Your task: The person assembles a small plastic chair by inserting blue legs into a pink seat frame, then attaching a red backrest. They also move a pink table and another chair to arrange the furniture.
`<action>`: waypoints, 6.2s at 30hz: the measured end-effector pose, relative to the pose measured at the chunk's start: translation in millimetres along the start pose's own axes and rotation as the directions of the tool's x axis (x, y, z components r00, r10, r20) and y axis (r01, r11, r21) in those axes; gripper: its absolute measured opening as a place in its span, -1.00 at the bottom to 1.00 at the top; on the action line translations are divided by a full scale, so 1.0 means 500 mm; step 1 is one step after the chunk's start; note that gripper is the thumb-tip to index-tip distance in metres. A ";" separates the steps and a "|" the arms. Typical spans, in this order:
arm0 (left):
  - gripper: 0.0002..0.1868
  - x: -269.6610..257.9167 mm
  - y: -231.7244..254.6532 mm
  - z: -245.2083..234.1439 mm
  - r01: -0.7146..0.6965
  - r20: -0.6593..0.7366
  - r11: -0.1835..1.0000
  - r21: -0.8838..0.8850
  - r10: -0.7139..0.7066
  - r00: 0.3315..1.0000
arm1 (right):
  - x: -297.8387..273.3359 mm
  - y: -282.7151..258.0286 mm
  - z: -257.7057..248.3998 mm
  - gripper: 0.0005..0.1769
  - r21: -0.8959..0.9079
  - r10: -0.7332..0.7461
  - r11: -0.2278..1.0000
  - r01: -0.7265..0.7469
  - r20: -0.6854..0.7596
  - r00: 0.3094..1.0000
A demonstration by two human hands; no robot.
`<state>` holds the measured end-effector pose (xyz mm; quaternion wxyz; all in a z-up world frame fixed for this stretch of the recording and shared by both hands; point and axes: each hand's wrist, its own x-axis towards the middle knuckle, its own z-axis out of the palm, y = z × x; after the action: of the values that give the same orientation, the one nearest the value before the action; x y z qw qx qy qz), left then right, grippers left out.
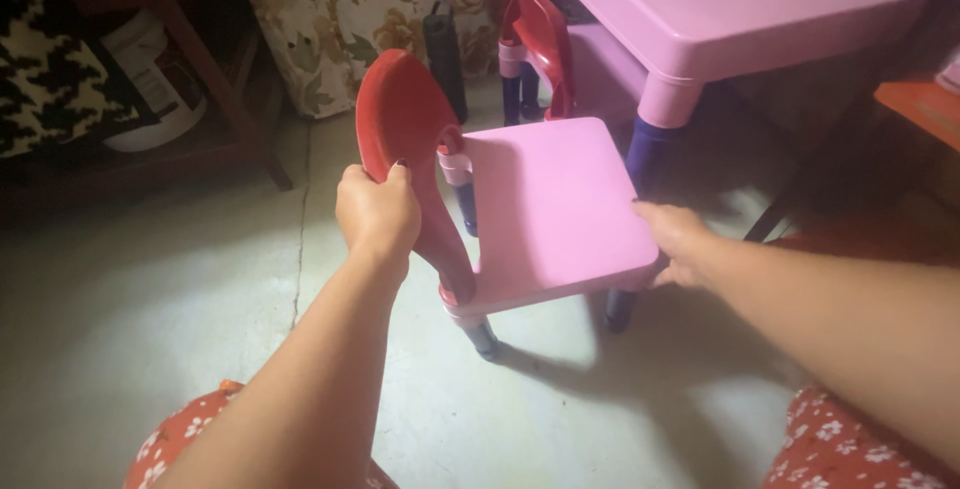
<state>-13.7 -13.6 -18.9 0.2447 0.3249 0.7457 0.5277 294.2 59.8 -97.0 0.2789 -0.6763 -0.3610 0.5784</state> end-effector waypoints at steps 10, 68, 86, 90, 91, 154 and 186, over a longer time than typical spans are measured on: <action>-0.61 -0.012 -0.019 0.017 -0.078 -0.028 0.997 -0.007 0.077 0.997 | 0.046 0.046 -0.058 -0.47 -0.009 -0.056 0.998 0.057 0.044 0.997; -0.81 -0.040 0.023 0.169 -0.774 0.659 0.336 0.536 0.406 0.633 | 0.002 -0.015 0.049 -0.43 0.145 -0.497 0.856 0.496 -0.031 0.867; -0.71 -0.056 -0.080 0.224 -0.673 0.661 0.533 0.512 0.255 0.705 | -0.111 0.055 0.083 -0.60 -0.585 -0.278 0.767 0.264 0.069 0.958; -0.45 -0.078 -0.051 0.274 -0.660 0.725 0.525 0.537 0.111 0.679 | -0.107 0.039 0.095 -0.49 -0.775 -0.263 0.610 0.164 -0.004 0.965; -0.38 -0.080 -0.049 0.278 -0.666 0.747 0.523 0.532 0.081 0.660 | -0.112 0.040 0.095 -0.44 -0.795 -0.242 0.590 0.143 -0.004 0.970; -0.44 0.023 -0.208 0.008 0.586 0.447 0.792 0.170 -0.592 0.671 | -0.230 0.054 0.380 -0.56 -0.502 -0.039 0.822 0.268 0.421 0.906; -0.48 0.034 -0.248 0.021 0.588 0.476 0.804 0.082 -0.550 0.686 | -0.245 0.114 0.424 -0.43 -0.127 0.056 0.992 0.010 0.504 0.862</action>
<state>-45.8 -23.0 -140.3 0.5845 0.1873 0.7043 0.3567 86.5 -81.5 -108.4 0.1244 -0.5209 -0.4490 0.7152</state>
